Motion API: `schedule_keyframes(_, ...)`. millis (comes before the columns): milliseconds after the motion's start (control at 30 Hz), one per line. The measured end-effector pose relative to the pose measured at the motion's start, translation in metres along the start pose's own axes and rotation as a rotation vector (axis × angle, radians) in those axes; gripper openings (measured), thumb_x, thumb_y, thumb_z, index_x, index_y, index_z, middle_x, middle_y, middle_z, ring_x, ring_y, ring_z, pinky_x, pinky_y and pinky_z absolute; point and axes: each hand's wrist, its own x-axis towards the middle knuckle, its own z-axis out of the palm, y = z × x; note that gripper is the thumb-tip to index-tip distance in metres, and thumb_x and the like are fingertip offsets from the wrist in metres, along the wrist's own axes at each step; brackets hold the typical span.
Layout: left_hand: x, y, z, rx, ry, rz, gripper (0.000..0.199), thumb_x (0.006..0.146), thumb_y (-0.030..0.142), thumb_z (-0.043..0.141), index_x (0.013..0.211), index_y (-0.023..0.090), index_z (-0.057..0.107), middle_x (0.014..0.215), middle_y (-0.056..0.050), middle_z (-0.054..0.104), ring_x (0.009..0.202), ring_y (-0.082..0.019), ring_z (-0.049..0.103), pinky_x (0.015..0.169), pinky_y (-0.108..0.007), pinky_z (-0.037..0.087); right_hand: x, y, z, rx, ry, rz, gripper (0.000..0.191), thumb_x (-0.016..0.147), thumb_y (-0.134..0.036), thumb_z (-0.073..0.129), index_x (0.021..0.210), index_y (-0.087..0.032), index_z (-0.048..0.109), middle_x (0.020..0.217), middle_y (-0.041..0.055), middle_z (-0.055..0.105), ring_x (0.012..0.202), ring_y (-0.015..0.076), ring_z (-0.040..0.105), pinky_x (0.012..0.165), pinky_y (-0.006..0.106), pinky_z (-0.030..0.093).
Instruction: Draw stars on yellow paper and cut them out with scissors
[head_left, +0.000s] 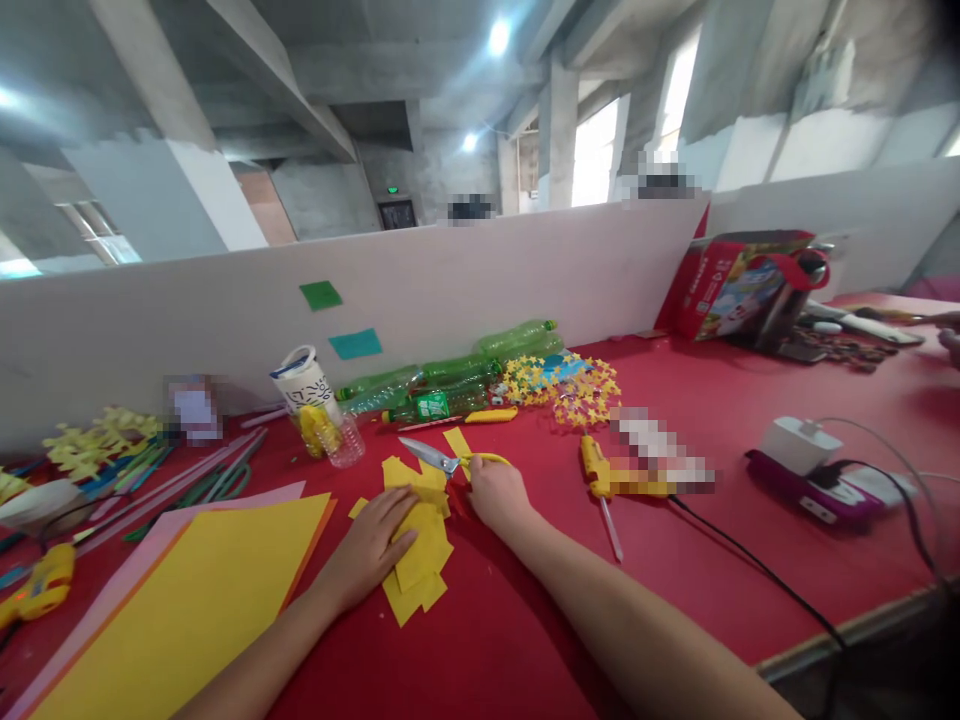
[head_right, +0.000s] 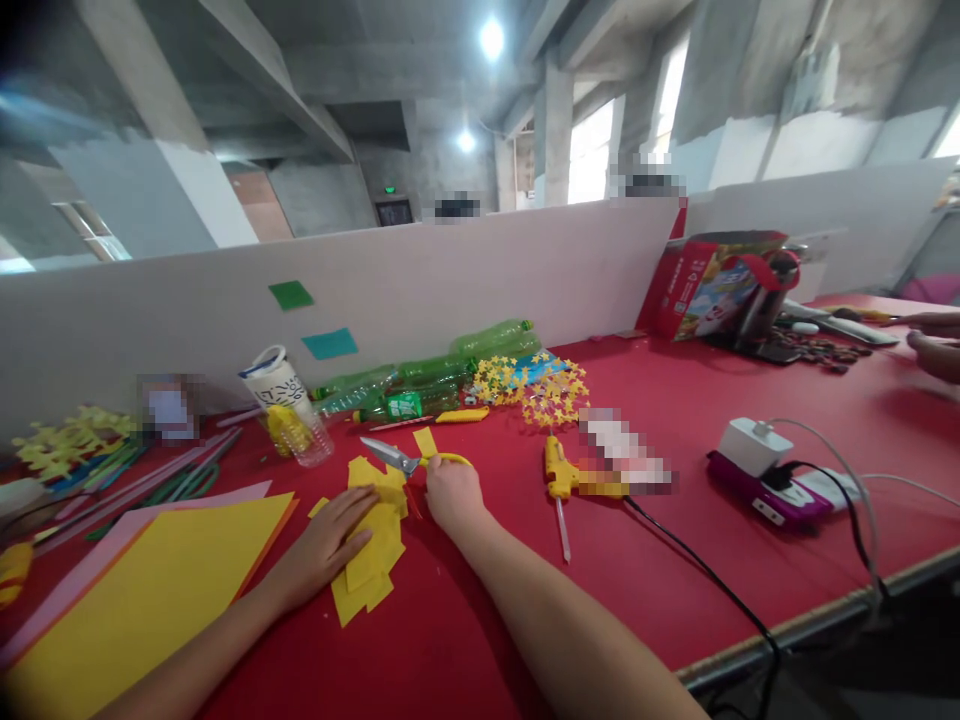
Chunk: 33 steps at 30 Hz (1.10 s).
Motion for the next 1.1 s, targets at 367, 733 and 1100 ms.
schedule_keyframes(367, 0.025, -0.012, -0.002, -0.010, -0.028, 0.071, 0.053, 0.090, 0.045, 0.037, 0.137, 0.018, 0.037, 0.142, -0.011, 0.039, 0.132, -0.028, 0.030, 0.108, -0.049, 0.022, -0.002, -0.008, 0.002, -0.060, 0.065, -0.031, 0.017, 0.085, -0.007, 0.044, 0.097, -0.011, 0.055, 0.087, 0.0140, 0.066, 0.081, 0.0236, 0.064, 0.065, 0.028, 0.044)
schedule_keyframes(733, 0.005, 0.003, -0.017, 0.061, 0.093, 0.026, 0.036, 0.090, 0.041, 0.039, 0.101, 0.016, 0.062, 0.094, -0.010, 0.059, 0.088, -0.025, 0.053, 0.081, -0.043, 0.041, 0.000, -0.004, 0.013, 0.090, 0.116, -0.011, 0.016, 0.080, -0.007, 0.047, 0.090, -0.014, 0.056, 0.086, 0.0120, 0.067, 0.078, 0.0227, 0.061, 0.064, 0.026, 0.036)
schedule_keyframes(1100, 0.041, 0.011, -0.015, -0.123, -0.061, 0.148, 0.039, 0.092, 0.038, 0.036, 0.125, 0.021, 0.051, 0.128, -0.008, 0.054, 0.121, -0.026, 0.043, 0.100, -0.041, 0.034, 0.006, 0.010, -0.007, 0.580, 0.256, 0.240, 0.014, 0.075, -0.031, 0.051, 0.074, -0.018, 0.050, 0.061, -0.0025, 0.054, 0.052, 0.0109, 0.044, 0.048, 0.019, 0.029)
